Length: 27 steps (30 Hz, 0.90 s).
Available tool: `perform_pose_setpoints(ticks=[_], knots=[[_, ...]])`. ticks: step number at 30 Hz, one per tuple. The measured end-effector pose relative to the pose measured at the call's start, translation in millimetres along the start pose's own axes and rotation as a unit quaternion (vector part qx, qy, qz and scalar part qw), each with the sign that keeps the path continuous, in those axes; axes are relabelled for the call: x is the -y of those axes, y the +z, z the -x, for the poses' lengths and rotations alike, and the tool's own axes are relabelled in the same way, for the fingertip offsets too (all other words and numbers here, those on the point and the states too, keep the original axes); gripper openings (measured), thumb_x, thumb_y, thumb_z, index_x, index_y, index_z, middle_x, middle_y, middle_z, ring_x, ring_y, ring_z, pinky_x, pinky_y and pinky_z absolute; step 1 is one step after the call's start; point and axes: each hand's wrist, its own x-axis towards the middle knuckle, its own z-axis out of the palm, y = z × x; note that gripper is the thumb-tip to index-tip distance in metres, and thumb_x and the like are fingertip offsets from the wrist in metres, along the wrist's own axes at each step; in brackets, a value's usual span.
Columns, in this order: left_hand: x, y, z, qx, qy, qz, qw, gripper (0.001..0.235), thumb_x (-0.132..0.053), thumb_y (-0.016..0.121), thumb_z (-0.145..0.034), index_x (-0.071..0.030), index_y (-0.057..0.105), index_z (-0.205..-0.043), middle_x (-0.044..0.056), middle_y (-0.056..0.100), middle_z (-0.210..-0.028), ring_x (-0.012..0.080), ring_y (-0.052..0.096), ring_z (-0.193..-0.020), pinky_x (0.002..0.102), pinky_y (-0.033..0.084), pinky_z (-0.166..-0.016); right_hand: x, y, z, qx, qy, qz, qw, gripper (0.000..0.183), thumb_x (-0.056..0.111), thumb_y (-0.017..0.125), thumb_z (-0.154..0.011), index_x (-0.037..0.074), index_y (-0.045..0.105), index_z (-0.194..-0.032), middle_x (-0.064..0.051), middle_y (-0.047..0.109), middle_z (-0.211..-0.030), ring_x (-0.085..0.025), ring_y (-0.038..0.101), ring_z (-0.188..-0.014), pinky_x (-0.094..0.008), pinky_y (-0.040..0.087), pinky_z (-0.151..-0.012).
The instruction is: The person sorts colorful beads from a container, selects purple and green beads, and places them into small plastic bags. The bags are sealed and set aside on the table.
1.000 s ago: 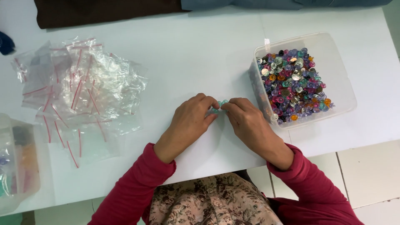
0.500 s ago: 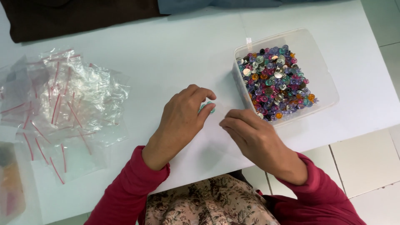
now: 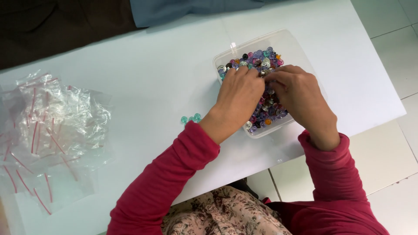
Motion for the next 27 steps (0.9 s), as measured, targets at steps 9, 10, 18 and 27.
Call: perform_pose_setpoints(ticks=[9, 10, 18, 27], knots=[[11, 7, -2, 0.032, 0.022, 0.02, 0.999, 0.017, 0.008, 0.075, -0.074, -0.006, 0.067, -0.067, 0.008, 0.055, -0.067, 0.0263, 0.057, -0.07, 0.037, 0.041, -0.061, -11, 11, -4, 0.058, 0.027, 0.032, 0.997, 0.026, -0.007, 0.075, -0.087, 0.0, 0.078, -0.112, -0.022, 0.072, -0.096, -0.035, 0.074, -0.095, -0.038, 0.062, -0.08], [11, 9, -2, 0.031, 0.022, 0.02, 0.999, 0.017, 0.008, 0.075, -0.074, -0.006, 0.067, -0.067, 0.008, 0.055, -0.067, 0.0263, 0.057, -0.07, 0.037, 0.041, -0.061, -6, 8, -4, 0.058, 0.027, 0.033, 0.997, 0.026, -0.007, 0.075, -0.087, 0.0, 0.078, -0.112, -0.022, 0.072, -0.096, -0.035, 0.074, -0.095, -0.038, 0.062, -0.08], [17, 15, 1, 0.028, 0.015, 0.046, 0.998, 0.017, 0.009, 0.073, -0.075, -0.004, 0.064, -0.068, 0.007, 0.052, -0.068, 0.0277, 0.057, -0.07, 0.037, 0.042, -0.061, 3, 4, -9, 0.098, 0.047, 0.026, 0.994, 0.032, -0.007, 0.073, -0.085, 0.001, 0.075, -0.116, -0.02, 0.073, -0.1, -0.037, 0.073, -0.1, -0.043, 0.062, -0.082], [18, 11, 0, 0.054, -0.038, 0.068, 0.996, 0.014, 0.005, 0.068, -0.085, -0.005, 0.076, -0.091, 0.009, 0.063, -0.077, 0.0234, 0.064, -0.076, 0.034, 0.053, -0.069, 8, -6, -7, 0.066, 0.109, -0.103, 0.987, 0.031, -0.008, 0.067, -0.092, 0.002, 0.075, -0.12, -0.022, 0.074, -0.097, -0.039, 0.073, -0.096, -0.047, 0.059, -0.083]])
